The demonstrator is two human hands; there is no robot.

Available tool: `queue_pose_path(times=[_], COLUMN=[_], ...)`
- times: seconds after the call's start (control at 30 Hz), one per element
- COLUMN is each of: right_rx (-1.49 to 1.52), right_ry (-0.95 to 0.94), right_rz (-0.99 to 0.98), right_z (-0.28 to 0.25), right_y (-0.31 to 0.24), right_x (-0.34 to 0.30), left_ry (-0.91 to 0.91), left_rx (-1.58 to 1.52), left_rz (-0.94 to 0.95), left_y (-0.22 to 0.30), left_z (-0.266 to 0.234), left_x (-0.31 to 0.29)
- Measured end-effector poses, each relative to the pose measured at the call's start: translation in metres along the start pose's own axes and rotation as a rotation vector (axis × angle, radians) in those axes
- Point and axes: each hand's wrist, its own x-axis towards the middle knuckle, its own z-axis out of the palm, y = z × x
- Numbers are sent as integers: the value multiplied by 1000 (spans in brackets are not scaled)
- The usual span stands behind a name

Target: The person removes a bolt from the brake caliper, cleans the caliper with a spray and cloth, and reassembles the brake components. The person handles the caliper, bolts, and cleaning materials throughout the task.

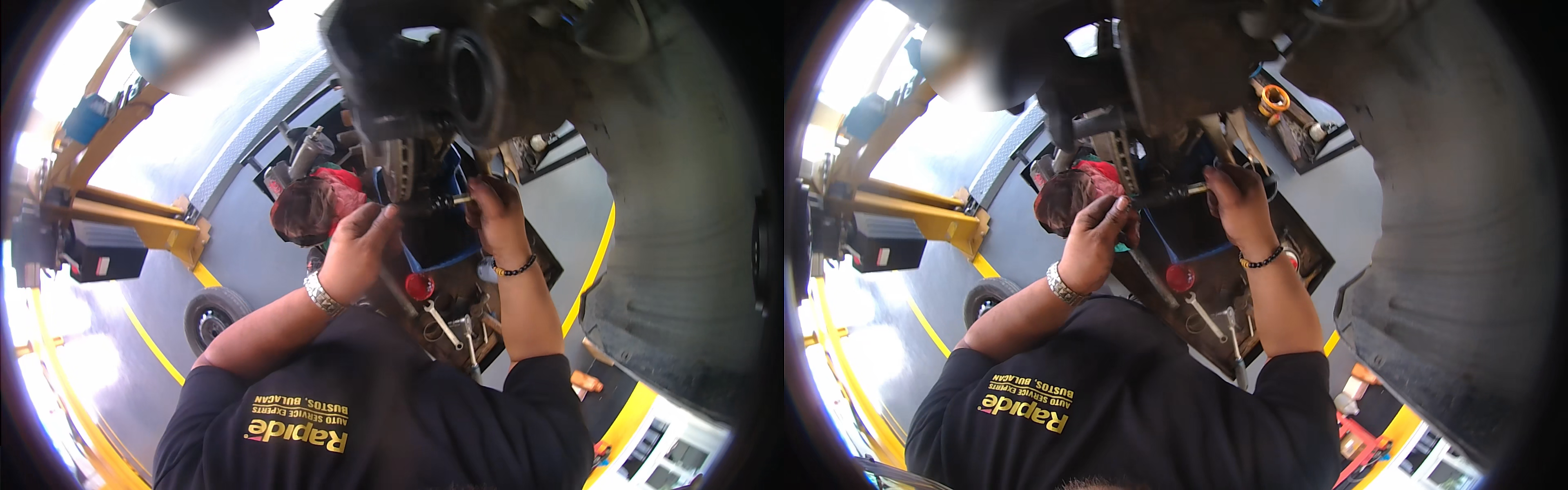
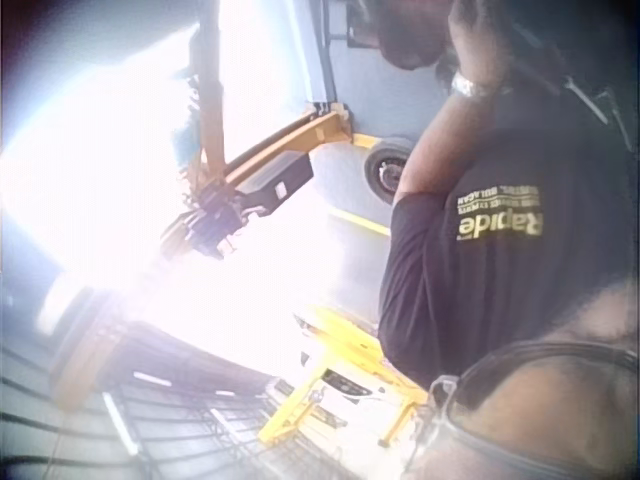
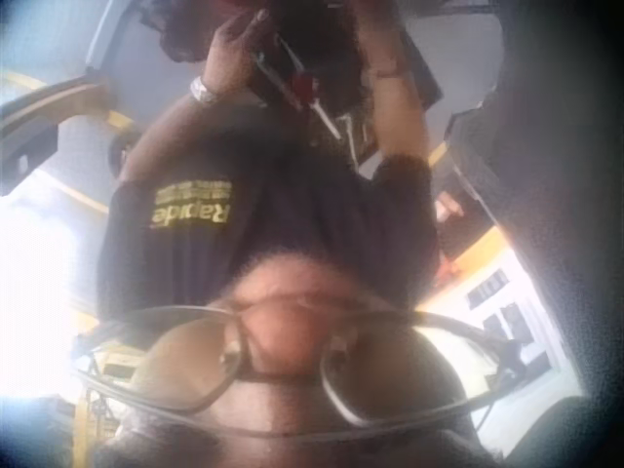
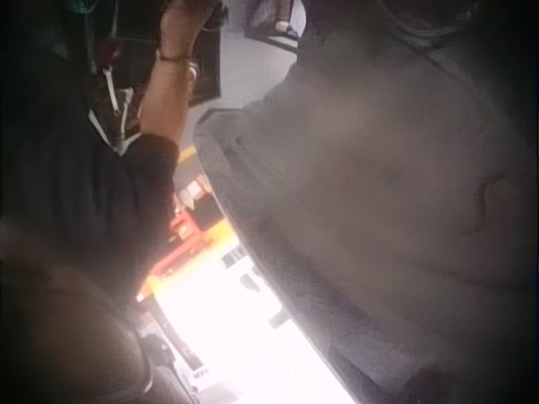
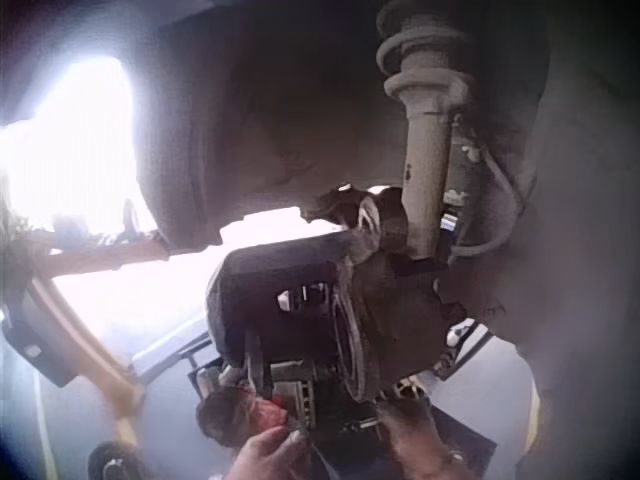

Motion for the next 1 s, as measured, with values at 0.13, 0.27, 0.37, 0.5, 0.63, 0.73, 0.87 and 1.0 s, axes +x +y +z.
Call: queue_pose_path(times=[0.13, 0.27, 0.37, 0.5, 0.63, 0.73, 0.87, 1.0], right_rx=[350, 223, 356, 331, 283, 248, 205, 460], right_ry=[650, 567, 301, 279, 238, 250, 287, 359], right_rz=[-59, -190, -371, -443, -510, -525, -502, -308], right_z=[-41, -70, -75, -58, -32, -20, -11, 11], right_y=[-41, -21, 1, -12, -36, -30, 1, 51], right_x=[13, -5, -19, -36, -53, -64, -79, -110], left_ry=[29, 5, -5, -11, -40, -112, -354, -20], left_rx=[7, 37, 68, -41, -41, 25, 406, 1125], left_rz=[-7, -30, -42, -23, -8, 42, 175, 303], left_y=[4, 4, 3, 3, 5, -3, -15, -20], left_z=[4, 5, 2, 1, 1, -6, -56, -145], left_x=[1, 8, 9, 9, 9, 14, 37, 62])
